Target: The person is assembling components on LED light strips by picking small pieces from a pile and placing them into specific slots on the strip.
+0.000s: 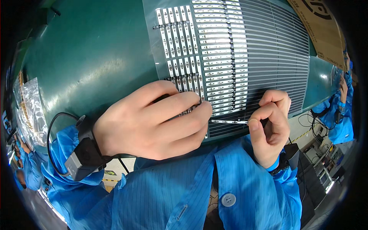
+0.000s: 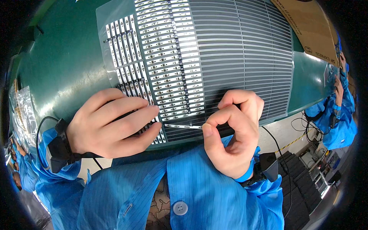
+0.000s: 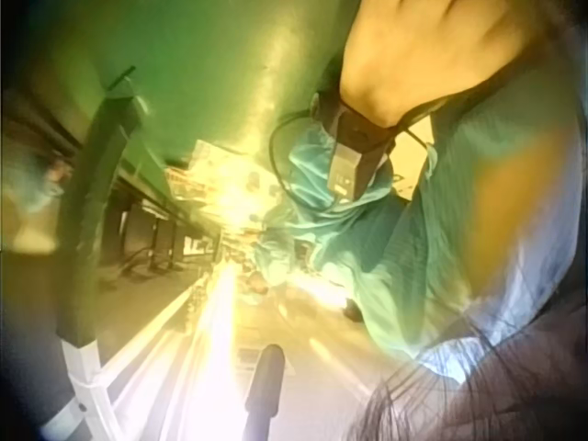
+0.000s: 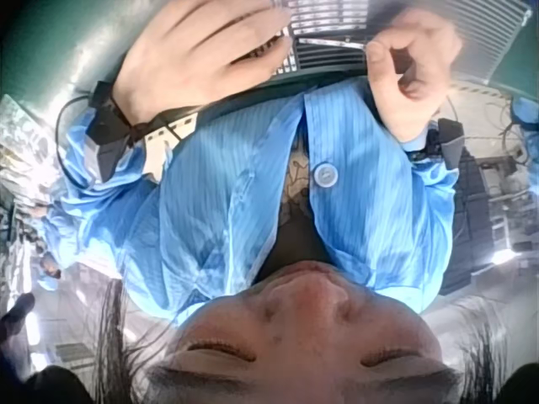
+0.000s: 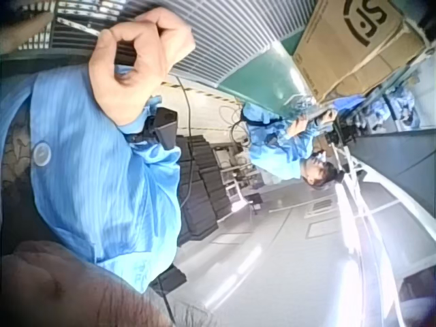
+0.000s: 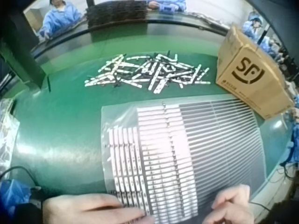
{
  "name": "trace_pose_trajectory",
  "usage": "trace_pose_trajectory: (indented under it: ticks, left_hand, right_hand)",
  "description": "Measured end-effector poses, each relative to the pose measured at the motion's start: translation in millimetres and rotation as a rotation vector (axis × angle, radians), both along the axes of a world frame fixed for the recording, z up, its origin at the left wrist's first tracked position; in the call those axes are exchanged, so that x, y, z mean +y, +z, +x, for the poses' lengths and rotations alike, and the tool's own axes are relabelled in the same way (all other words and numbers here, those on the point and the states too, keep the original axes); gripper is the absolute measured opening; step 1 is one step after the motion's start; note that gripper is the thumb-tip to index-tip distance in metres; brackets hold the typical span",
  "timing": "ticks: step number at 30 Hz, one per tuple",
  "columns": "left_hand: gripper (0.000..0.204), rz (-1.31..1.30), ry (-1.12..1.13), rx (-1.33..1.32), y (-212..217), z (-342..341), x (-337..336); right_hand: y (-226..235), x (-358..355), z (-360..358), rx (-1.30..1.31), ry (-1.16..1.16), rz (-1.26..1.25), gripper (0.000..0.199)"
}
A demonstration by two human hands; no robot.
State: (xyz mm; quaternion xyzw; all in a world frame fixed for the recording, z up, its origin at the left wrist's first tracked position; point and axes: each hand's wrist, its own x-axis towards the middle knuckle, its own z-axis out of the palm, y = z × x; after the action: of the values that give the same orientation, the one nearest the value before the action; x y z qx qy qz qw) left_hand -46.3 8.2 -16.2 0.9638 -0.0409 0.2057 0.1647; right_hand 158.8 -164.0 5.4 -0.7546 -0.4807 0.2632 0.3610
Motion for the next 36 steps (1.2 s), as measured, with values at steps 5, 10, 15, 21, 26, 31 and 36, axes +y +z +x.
trace_pose_trajectory:
  ticks: [5, 10, 15, 21, 26, 31, 36]
  left_hand:
    - [0.022, -0.001, -0.010, 0.011, -2.1, 0.6, 2.6]
    - [0.022, -0.001, -0.003, 0.001, -2.6, 0.5, 1.7]
    - [0.021, -0.013, -0.013, 0.009, -1.8, 0.6, 1.2]
    - [0.021, -0.029, -0.009, 0.012, -2.1, -1.6, -0.2]
    - [0.022, -0.030, -0.015, 0.027, -0.6, -1.4, -0.2]
    - [0.023, -0.038, -0.008, 0.028, -0.8, -0.2, 0.1]
    - [0.022, -0.060, -0.005, 0.031, -1.3, 0.1, -0.6]
  right_hand:
    - [0.0, 2.2, -0.7, -0.029, 0.013, -0.025, 0.010]
    - [1.3, 4.3, -0.9, -0.037, 0.019, -0.030, 0.010]
    - [0.7, 3.6, -1.7, -0.060, 0.024, -0.016, 0.011]
    - [0.7, 2.3, -2.9, -0.064, 0.029, -0.021, 0.012]
    - [-0.7, 1.9, -4.7, -0.078, 0.011, -0.018, 0.014]
    - [-2.2, 2.2, -4.5, -0.089, 0.004, -0.013, 0.015]
    - [-2.7, 1.4, -5.3, -0.095, 0.000, -0.021, 0.015]
